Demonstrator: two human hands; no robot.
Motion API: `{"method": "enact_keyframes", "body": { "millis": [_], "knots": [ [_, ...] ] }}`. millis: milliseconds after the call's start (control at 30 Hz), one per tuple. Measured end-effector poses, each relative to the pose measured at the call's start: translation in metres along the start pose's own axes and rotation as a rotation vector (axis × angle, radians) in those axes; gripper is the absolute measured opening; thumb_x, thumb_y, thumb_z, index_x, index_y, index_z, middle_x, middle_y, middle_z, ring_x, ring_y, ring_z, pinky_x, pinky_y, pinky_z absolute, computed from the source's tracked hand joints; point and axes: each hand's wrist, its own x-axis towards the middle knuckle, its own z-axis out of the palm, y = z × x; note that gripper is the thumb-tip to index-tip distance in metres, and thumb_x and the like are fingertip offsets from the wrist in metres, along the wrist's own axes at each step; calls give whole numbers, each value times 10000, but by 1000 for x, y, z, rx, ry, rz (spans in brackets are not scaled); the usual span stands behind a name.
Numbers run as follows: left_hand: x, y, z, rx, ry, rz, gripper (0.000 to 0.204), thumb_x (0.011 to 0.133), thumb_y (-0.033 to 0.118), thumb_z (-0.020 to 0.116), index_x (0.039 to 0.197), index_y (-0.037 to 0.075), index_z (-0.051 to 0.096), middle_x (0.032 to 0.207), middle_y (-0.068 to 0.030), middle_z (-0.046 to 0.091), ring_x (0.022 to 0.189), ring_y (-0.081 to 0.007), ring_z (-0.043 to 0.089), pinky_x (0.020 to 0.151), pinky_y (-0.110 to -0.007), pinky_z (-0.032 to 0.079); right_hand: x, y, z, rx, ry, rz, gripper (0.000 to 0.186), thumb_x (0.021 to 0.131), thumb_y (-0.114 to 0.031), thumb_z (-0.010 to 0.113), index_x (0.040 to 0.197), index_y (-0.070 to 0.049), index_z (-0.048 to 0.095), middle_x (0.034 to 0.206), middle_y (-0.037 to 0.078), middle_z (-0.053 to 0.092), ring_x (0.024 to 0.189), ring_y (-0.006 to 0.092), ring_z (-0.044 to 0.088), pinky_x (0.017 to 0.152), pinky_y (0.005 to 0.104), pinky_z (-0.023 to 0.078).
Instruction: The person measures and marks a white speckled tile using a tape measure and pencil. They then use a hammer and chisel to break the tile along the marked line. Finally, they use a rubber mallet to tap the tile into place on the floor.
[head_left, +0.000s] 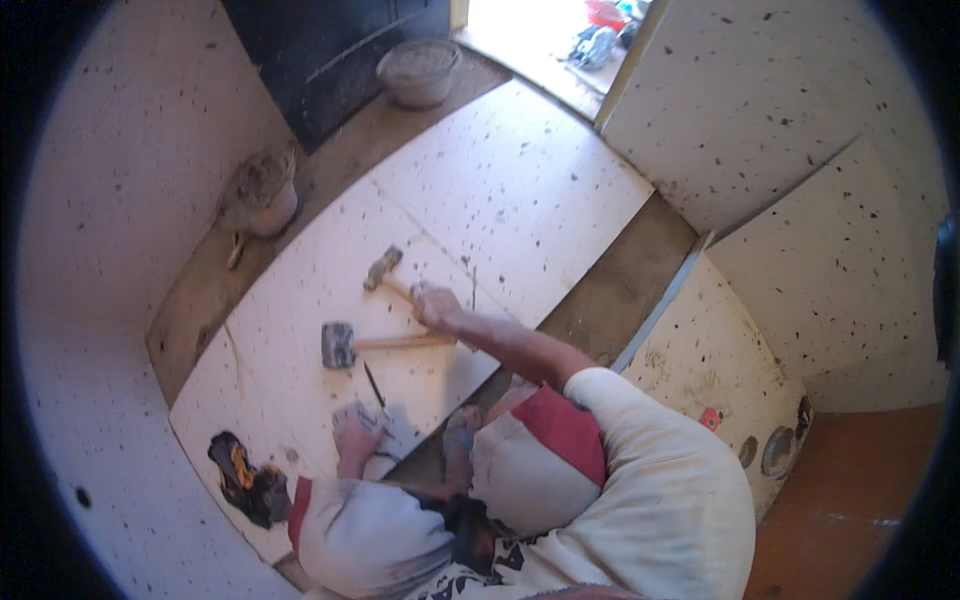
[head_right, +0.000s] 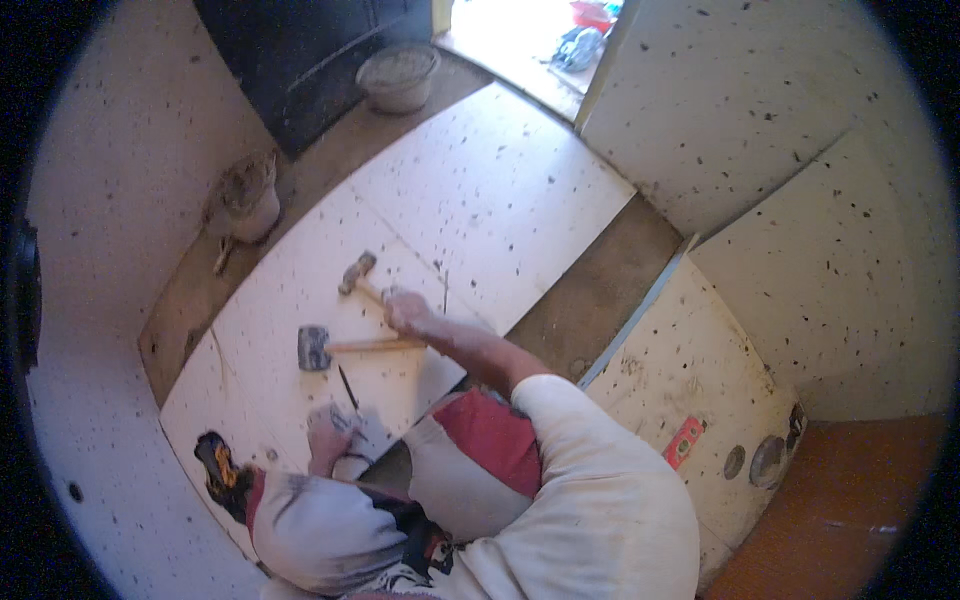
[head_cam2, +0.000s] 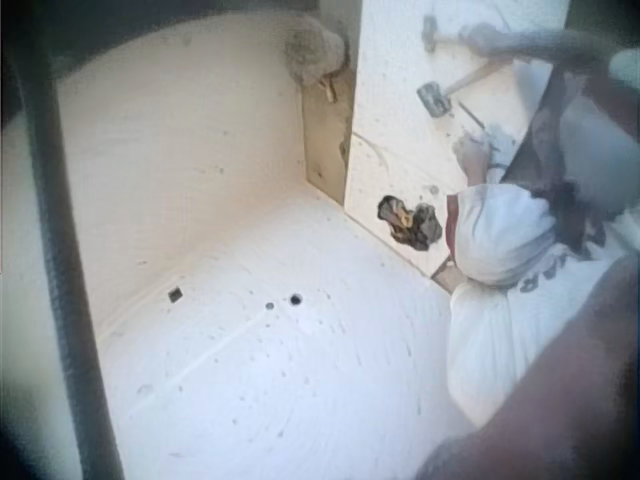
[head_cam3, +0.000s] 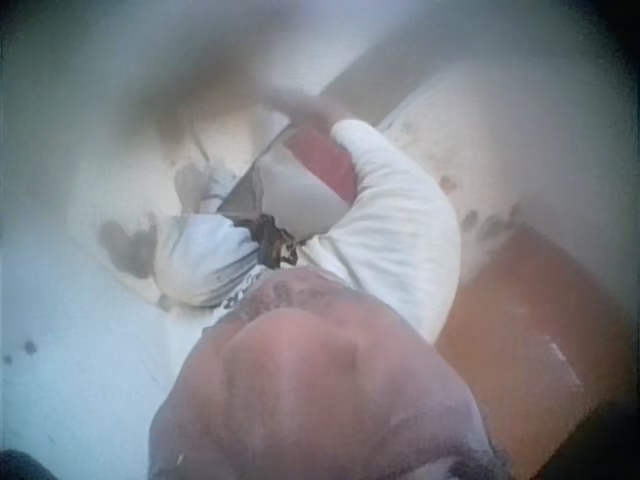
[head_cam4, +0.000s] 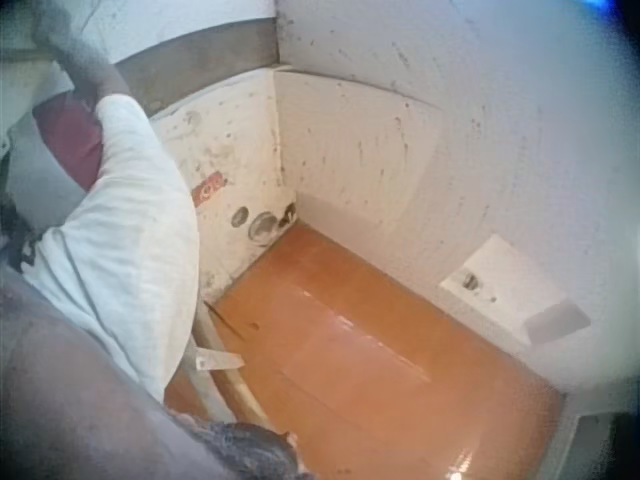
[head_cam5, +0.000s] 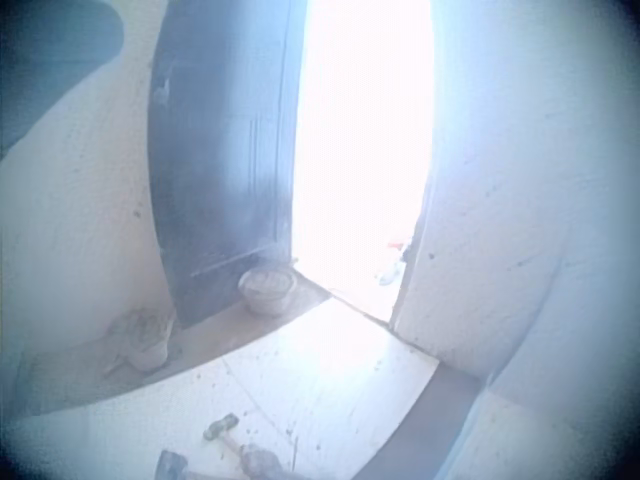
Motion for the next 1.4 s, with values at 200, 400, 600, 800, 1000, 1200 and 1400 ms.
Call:
{"method": "enact_keyframes", "body": {
  "millis": [200,400,600,800,1000,1200,1400],
  "knots": [
    [0,-9,6,-54,-29,-18,675,679,306,810,1218,37,507,1245,-224,512,1135,-394,519,924,-468,471,-23,-16,-35,41,4,-9,424,835,-264,618,1181,-44,515,1108,196,572,1050,363,586,889,454,486],
    [14,-15,7,-163,1,-35,522,763,279,702,1187,29,528,1124,-173,559,1000,-329,571,827,-443,507,-64,-8,-63,114,74,48,461,841,-270,622,1234,-49,529,1170,198,578,1090,356,581,898,452,487],
    [33,-13,-6,-924,-101,-201,388,847,251,593,1156,21,550,1003,-122,605,864,-265,624,730,-418,544,-111,21,-47,42,-25,69,360,816,-209,610,1130,-37,578,1091,187,605,1038,357,595,867,461,492],
    [40,88,-65,-1746,-512,-93,415,908,296,466,1215,20,516,1003,-121,610,790,-250,637,671,-451,567,-135,38,-44,81,-27,59,242,837,-203,592,1024,-54,630,989,184,638,989,351,610,834,452,497],
    [26,208,-94,-1357,-656,175,489,926,319,474,1298,11,402,938,-134,607,737,-223,623,639,-387,564,-167,6,-92,980,-124,206,339,894,-344,602,1037,-48,684,886,86,691,785,199,665,691,331,543],
    [40,239,-73,-747,-611,563,508,906,219,611,1307,19,371,793,-35,559,670,-87,536,542,-253,429,-202,18,-120,1085,-120,251,326,908,-348,607,984,-42,689,835,39,652,716,126,609,618,277,515],
    [49,279,-99,-244,-685,808,337,867,228,619,1110,-2,579,766,-108,617,706,-170,578,647,-332,469,-230,51,-122,1283,-54,273,317,901,-356,641,935,-43,676,785,10,606,688,98,567,620,244,467]
  ]
}}
